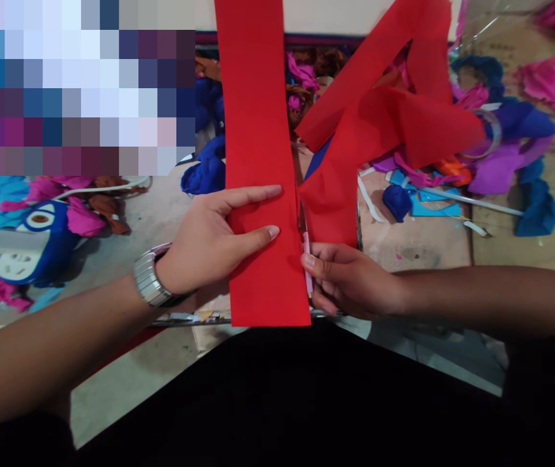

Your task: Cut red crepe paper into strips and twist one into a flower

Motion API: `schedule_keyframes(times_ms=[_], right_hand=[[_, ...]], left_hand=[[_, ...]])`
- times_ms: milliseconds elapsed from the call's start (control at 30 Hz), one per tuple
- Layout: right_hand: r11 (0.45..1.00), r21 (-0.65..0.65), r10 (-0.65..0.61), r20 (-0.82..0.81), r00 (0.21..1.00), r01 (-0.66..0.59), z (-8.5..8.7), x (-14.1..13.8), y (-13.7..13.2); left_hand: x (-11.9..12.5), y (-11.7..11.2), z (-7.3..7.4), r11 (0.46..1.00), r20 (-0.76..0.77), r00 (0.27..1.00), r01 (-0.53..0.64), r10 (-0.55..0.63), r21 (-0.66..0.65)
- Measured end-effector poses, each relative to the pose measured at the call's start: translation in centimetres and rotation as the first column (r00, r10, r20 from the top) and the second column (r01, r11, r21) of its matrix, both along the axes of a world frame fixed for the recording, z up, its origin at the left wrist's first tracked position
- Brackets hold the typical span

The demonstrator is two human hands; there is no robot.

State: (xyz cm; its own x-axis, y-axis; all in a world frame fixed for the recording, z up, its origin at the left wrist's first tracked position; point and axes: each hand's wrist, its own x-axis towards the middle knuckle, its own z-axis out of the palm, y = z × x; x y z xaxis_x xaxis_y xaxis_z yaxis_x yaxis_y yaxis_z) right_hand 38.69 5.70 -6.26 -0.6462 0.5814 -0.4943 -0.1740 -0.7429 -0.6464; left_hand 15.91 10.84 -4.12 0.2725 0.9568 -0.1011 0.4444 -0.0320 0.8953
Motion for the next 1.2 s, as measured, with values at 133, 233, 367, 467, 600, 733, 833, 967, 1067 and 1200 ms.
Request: schedule_keyframes(times_ms=[133,233,367,467,600,733,833,967,1067,1200], right_hand=[[1.0,0.0,-0.012,-0.035,0.999,0.012,-0.04,-0.02,0.3],[1.0,-0.002,-0.03,-0.043,0.999,0.03,-0.16,-0.03,0.44],[0.999,-0.003,-0.051,-0.028,0.998,0.051,-0.24,-0.04,0.48],[0.998,-0.004,-0.059,-0.028,0.998,0.059,-0.25,-0.03,0.47],[0.998,0.011,-0.059,-0.037,0.998,0.059,-0.34,-0.07,0.45],[0.998,0.013,-0.06,-0.032,0.998,0.06,-0.42,-0.14,0.47],[0.998,0.019,-0.06,-0.038,0.997,0.061,-0.44,-0.12,0.45],[0.999,0.029,-0.04,-0.058,0.998,0.042,-0.39,0.01,0.26],[1.0,0.015,-0.022,-0.057,0.998,0.023,-0.32,0.05,0.08],[1.0,0.009,-0.023,-0.05,0.998,0.023,-0.35,-0.04,-0.03]], left_hand=[[0.19,-0.21,0.24,1.0,-0.001,1.0,0.002,-0.002,-0.006],[0.36,-0.32,0.44,1.0,-0.018,1.0,0.013,-0.014,-0.014],[0.55,-0.43,0.56,1.0,-0.008,1.0,0.016,-0.016,-0.012],[0.57,-0.46,0.55,1.0,-0.008,1.0,0.017,-0.017,-0.012],[0.53,-0.45,0.56,1.0,-0.019,0.999,0.026,-0.026,-0.001],[0.55,-0.47,0.62,1.0,-0.03,0.999,0.022,-0.021,0.008],[0.56,-0.5,0.59,1.0,-0.027,1.0,0.015,-0.014,0.015],[0.49,-0.47,0.47,1.0,-0.008,1.0,0.007,-0.007,0.009],[0.45,-0.36,0.45,1.0,-0.004,1.0,0.005,-0.005,0.01],[0.44,-0.28,0.49,1.0,-0.002,1.0,0.003,-0.003,0.015]])
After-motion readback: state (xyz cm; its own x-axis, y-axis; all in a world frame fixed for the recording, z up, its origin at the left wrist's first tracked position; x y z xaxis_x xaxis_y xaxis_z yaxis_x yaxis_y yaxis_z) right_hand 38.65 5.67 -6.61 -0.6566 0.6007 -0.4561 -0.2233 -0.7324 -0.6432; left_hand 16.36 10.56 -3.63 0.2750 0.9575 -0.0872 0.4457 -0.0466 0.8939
